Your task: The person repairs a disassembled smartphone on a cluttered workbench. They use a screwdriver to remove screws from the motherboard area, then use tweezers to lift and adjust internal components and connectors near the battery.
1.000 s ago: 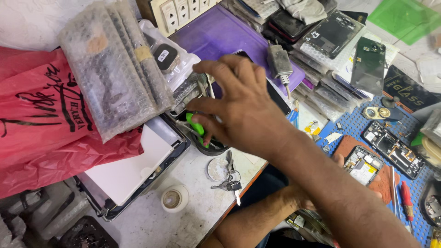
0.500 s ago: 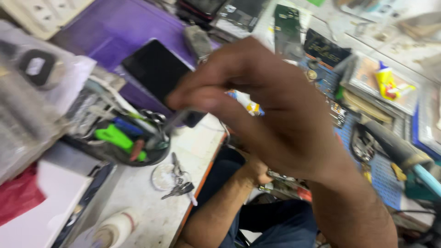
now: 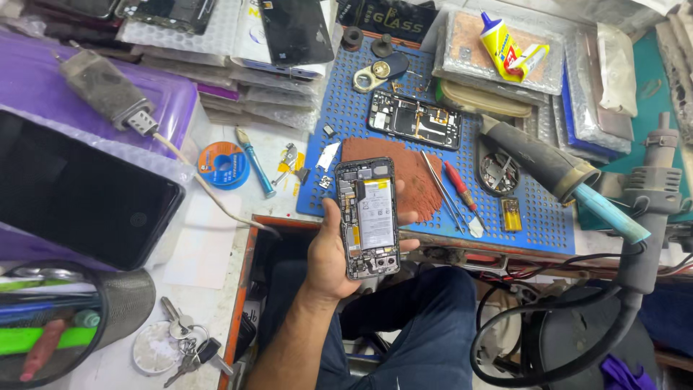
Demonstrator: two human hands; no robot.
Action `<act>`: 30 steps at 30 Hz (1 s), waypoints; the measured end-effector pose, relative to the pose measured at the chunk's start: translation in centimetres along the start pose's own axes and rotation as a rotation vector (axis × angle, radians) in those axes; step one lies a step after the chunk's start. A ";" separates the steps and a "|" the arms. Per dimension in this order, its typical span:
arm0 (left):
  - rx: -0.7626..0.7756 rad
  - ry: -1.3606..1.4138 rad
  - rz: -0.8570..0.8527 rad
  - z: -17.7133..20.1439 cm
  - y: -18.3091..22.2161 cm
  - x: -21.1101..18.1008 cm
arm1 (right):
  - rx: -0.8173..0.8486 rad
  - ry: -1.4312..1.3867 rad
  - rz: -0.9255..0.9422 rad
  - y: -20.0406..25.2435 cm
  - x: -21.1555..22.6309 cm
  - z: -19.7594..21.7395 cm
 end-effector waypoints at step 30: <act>-0.002 -0.200 -0.111 -0.6 0.1 0.7 | -0.811 0.774 0.904 -9.7 7.9 0.8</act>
Point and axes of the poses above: each hand's wrist, its own y-axis away from the middle knuckle, its own z-axis out of the back of the hand, x = y × z, the point moved 2 cm from there along -y, towards the middle knuckle, and after that the axes turned 10 degrees about y, right-handed, at the moved point
